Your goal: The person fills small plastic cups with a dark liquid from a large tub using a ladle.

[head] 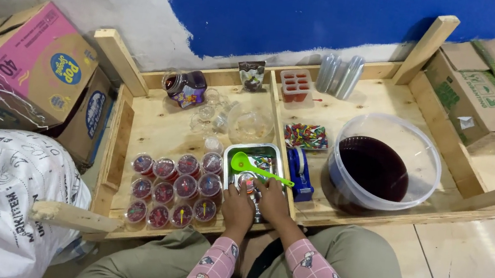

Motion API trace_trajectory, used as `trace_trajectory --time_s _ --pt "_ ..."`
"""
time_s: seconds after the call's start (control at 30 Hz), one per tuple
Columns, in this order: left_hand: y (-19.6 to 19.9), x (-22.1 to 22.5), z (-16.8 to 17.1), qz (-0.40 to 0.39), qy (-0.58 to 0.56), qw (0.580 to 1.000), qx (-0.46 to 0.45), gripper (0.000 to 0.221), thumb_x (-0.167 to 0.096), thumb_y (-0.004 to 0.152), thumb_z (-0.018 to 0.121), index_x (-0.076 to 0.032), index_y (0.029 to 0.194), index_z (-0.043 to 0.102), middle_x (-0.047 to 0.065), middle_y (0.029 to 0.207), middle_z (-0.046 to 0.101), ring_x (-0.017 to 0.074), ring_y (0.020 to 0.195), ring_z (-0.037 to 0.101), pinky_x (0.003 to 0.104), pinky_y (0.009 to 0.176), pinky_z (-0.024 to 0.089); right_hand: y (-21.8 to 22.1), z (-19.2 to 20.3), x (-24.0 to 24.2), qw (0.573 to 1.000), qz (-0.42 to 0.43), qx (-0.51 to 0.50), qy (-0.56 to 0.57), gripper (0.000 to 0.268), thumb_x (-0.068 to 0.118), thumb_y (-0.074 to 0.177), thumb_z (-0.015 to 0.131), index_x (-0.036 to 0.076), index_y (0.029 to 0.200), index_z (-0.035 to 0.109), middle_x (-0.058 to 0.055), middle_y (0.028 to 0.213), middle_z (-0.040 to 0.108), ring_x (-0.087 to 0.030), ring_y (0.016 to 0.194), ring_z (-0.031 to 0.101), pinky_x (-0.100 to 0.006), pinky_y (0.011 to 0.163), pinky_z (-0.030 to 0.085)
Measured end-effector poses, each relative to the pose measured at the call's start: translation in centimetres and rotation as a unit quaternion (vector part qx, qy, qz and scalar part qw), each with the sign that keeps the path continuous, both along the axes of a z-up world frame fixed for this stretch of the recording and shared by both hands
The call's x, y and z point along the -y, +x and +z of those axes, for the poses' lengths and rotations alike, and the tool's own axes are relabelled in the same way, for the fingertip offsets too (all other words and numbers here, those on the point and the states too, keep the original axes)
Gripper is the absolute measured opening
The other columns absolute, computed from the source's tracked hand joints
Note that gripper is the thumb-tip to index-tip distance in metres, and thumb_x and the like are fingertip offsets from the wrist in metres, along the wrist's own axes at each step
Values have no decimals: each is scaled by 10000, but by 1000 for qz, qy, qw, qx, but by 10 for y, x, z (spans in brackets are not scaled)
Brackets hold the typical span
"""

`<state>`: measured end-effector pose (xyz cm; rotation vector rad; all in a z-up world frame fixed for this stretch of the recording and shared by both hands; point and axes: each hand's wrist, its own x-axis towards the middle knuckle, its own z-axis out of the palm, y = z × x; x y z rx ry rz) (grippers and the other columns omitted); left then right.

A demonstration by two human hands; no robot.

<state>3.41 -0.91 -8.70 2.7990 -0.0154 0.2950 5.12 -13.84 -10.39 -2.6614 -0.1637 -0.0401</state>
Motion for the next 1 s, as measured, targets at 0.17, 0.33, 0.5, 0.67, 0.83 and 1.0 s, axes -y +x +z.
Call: trace_trajectory --time_s 0.17,0.33,0.5,0.67,0.83,1.0 --pt "-1 0 5 9 -11 1000 16 481 -244 789 660 -110 1251 654 86 975 480 317 939 541 443 620 601 -10 25 -6 997 -7 -47 52 528 74 934 554 254 1429 588 -91 1039 466 -339 1082 523 -431 828 574" --pt "-1 0 3 11 -10 999 28 492 -232 770 678 -102 1245 656 86 965 477 312 929 541 440 625 604 -8 16 -8 999 8 -29 21 563 88 933 565 276 1464 554 -77 1025 450 -311 1078 509 -392 838 563" --pt "2 0 0 15 -13 1000 16 526 -249 787 672 -104 1292 634 87 993 478 312 940 541 442 620 604 -8 15 -11 999 1 -41 -4 618 49 919 578 276 1492 536 -69 1059 448 -285 1106 484 -348 832 561" --pt "-1 0 14 18 -27 999 6 552 -236 790 663 -114 1322 582 86 1025 485 309 958 554 451 639 608 -1 -6 -7 1000 2 -2 13 591 112 888 617 249 1461 565 -86 1043 460 -306 1072 503 -389 838 564" --pt "-1 -4 -1 -37 -61 986 150 406 -156 809 615 -124 1211 650 99 1057 516 314 974 581 431 651 600 -5 12 2 999 0 38 21 560 73 821 639 218 1362 657 -106 1060 509 -340 1057 554 -424 823 576" --pt "-6 -5 3 -155 -161 926 303 394 -107 753 666 -235 1119 735 28 1005 562 234 896 633 312 773 576 -21 69 37 990 -53 84 102 480 116 834 633 293 1267 739 -35 866 578 -253 833 655 -326 710 577"
